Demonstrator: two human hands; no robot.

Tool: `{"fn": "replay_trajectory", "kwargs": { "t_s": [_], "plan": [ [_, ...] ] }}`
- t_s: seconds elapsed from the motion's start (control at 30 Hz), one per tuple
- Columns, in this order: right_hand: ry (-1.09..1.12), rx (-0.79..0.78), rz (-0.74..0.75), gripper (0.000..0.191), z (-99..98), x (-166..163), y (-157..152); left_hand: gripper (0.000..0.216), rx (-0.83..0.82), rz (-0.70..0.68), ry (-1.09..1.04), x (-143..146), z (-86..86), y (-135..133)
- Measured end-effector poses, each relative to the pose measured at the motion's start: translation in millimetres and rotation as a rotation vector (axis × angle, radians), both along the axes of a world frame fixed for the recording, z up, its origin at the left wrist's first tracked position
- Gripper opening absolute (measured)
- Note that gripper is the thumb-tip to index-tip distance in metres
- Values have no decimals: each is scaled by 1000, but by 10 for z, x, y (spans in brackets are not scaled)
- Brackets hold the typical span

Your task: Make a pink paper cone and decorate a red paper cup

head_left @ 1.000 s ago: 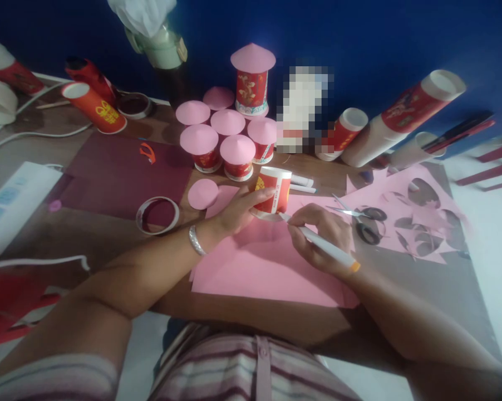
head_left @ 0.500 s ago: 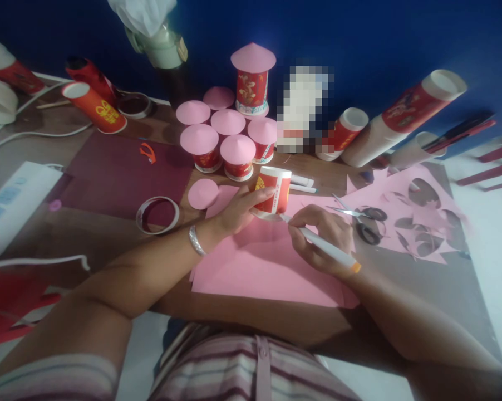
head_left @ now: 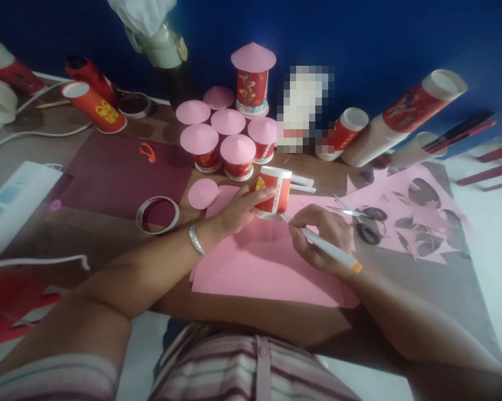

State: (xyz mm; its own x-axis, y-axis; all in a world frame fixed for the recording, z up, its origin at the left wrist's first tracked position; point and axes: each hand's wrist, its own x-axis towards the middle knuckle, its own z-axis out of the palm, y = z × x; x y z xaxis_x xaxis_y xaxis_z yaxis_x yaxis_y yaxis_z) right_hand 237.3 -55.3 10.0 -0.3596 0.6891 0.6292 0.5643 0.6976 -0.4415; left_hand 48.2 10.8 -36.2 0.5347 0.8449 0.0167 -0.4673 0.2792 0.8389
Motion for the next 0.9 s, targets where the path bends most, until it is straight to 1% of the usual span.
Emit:
{"fn": "replay_trajectory", "kwargs": {
  "t_s": [0.37, 0.53, 0.7, 0.9],
  "plan": [
    [-8, 4, 9, 11, -26, -2, 2, 18, 54, -11, 22, 4, 36, -7],
    [0, -4, 14, 11, -5, -16, 6, 21, 82, -34, 51, 1, 71, -6],
    [-1, -9, 23, 10, -1, -15, 2, 22, 98, -39, 31, 1, 51, 0],
    [-4, -24, 25, 9, 10, -3, -8, 17, 93, -49, 3, 3, 23, 7]
  ]
}}
